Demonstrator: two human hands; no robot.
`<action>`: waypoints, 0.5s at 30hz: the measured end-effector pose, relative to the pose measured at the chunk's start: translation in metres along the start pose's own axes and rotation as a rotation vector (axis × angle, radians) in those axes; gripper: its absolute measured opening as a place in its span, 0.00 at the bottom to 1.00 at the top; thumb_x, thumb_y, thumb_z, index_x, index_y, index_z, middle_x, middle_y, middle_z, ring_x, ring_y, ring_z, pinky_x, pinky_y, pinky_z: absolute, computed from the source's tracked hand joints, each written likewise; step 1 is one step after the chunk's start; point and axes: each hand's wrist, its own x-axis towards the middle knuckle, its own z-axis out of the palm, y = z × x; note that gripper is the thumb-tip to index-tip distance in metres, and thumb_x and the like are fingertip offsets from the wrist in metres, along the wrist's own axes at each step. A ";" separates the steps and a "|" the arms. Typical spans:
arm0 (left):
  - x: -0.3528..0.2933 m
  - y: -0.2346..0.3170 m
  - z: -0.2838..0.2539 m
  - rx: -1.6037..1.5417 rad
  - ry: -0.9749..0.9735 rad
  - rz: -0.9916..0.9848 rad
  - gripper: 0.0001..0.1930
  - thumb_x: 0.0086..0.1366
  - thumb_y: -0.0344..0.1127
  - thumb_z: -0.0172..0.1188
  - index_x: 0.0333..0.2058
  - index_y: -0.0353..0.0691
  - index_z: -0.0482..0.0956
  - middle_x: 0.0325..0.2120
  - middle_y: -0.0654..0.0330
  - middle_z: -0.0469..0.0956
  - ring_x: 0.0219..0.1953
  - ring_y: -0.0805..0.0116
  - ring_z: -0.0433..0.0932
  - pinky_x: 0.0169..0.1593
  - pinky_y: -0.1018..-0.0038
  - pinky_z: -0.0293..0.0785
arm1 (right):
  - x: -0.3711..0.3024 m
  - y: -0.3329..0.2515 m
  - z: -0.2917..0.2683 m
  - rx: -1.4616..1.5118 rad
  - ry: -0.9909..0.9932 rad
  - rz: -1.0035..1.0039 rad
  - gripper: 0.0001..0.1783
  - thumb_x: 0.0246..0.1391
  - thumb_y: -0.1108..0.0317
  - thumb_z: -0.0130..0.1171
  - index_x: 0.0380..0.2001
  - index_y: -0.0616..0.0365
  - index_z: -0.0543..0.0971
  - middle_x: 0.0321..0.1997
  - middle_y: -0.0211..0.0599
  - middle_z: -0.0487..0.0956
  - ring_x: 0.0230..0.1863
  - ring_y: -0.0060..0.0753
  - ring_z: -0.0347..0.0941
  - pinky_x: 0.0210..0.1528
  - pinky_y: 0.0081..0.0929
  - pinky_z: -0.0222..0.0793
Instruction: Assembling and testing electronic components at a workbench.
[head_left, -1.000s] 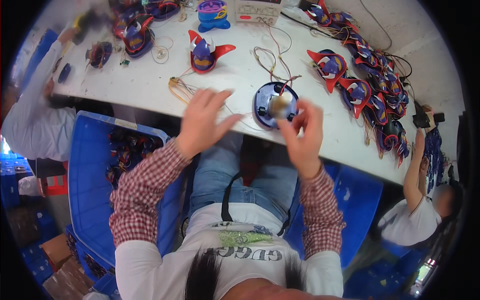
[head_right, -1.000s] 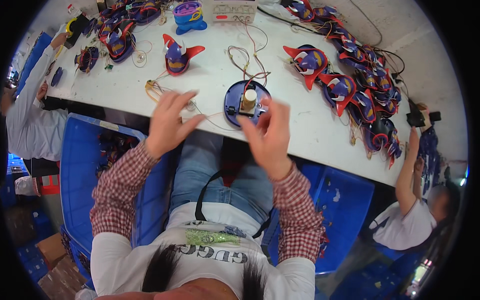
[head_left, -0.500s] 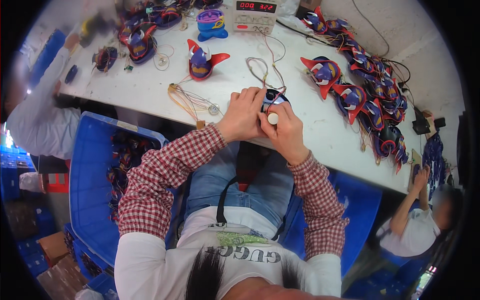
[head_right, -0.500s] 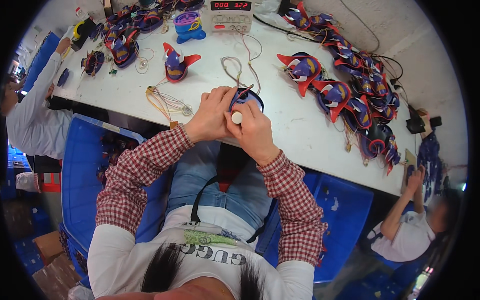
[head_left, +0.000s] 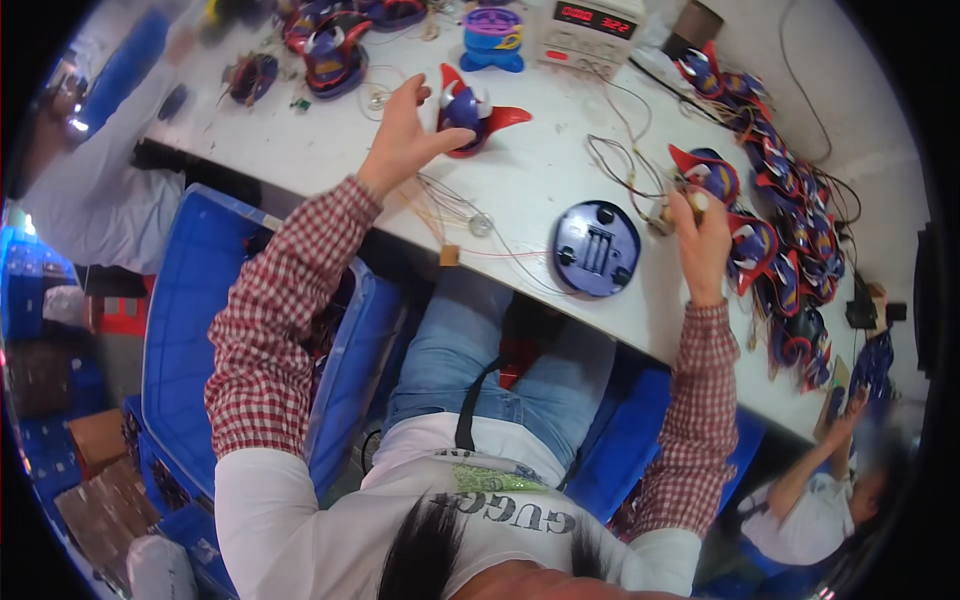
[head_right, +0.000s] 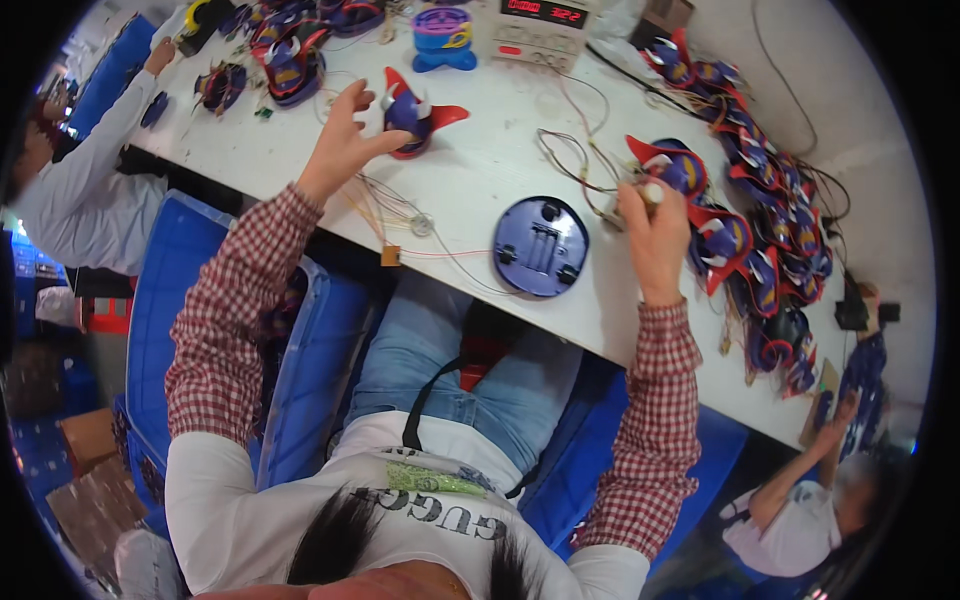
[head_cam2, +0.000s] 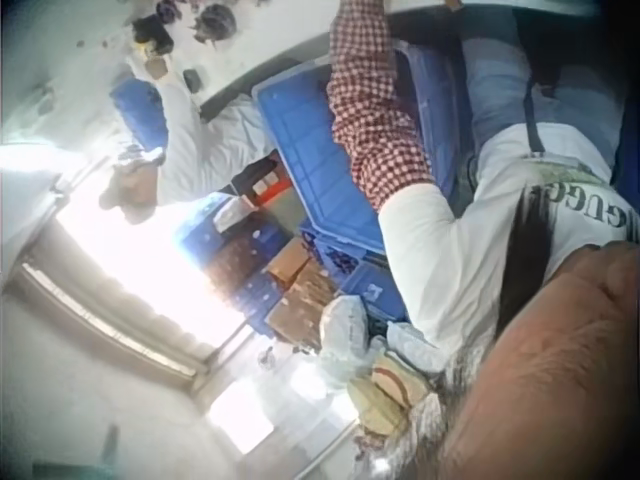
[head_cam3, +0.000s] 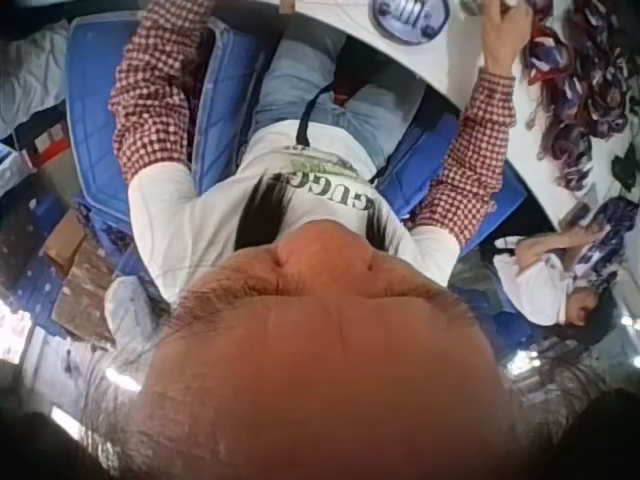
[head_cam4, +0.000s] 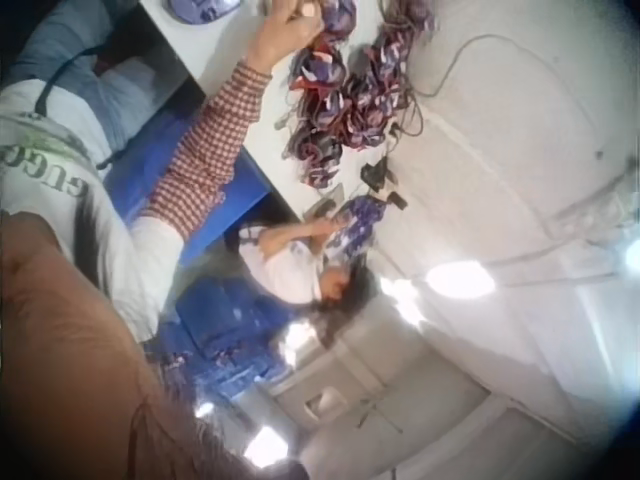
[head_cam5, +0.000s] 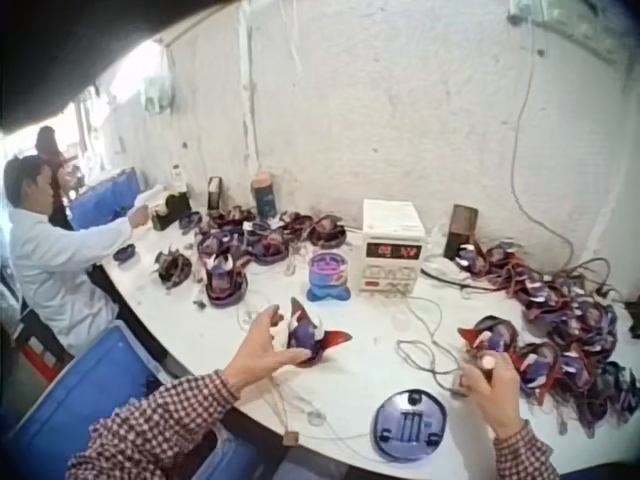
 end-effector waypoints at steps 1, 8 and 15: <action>0.010 -0.009 -0.005 0.063 -0.089 -0.060 0.46 0.46 0.49 0.72 0.54 0.23 0.60 0.52 0.36 0.64 0.54 0.48 0.67 0.58 0.63 0.65 | -0.002 -0.008 -0.001 -0.074 0.094 -0.062 0.15 0.56 0.67 0.58 0.43 0.64 0.75 0.37 0.37 0.74 0.34 0.27 0.68 0.35 0.20 0.65; 0.050 -0.025 -0.008 -0.045 -0.494 -0.214 0.47 0.43 0.44 0.74 0.57 0.26 0.58 0.52 0.39 0.66 0.53 0.50 0.70 0.58 0.63 0.66 | -0.034 -0.117 0.034 0.220 -0.438 -0.333 0.12 0.53 0.76 0.54 0.42 0.63 0.75 0.37 0.37 0.73 0.30 0.28 0.67 0.32 0.20 0.64; 0.061 -0.039 -0.006 -0.109 -0.562 -0.175 0.40 0.43 0.41 0.73 0.52 0.27 0.63 0.45 0.43 0.73 0.44 0.55 0.76 0.51 0.69 0.72 | -0.012 -0.180 0.193 0.099 -0.536 -0.648 0.15 0.55 0.70 0.49 0.47 0.59 0.70 0.45 0.43 0.72 0.38 0.47 0.72 0.39 0.36 0.70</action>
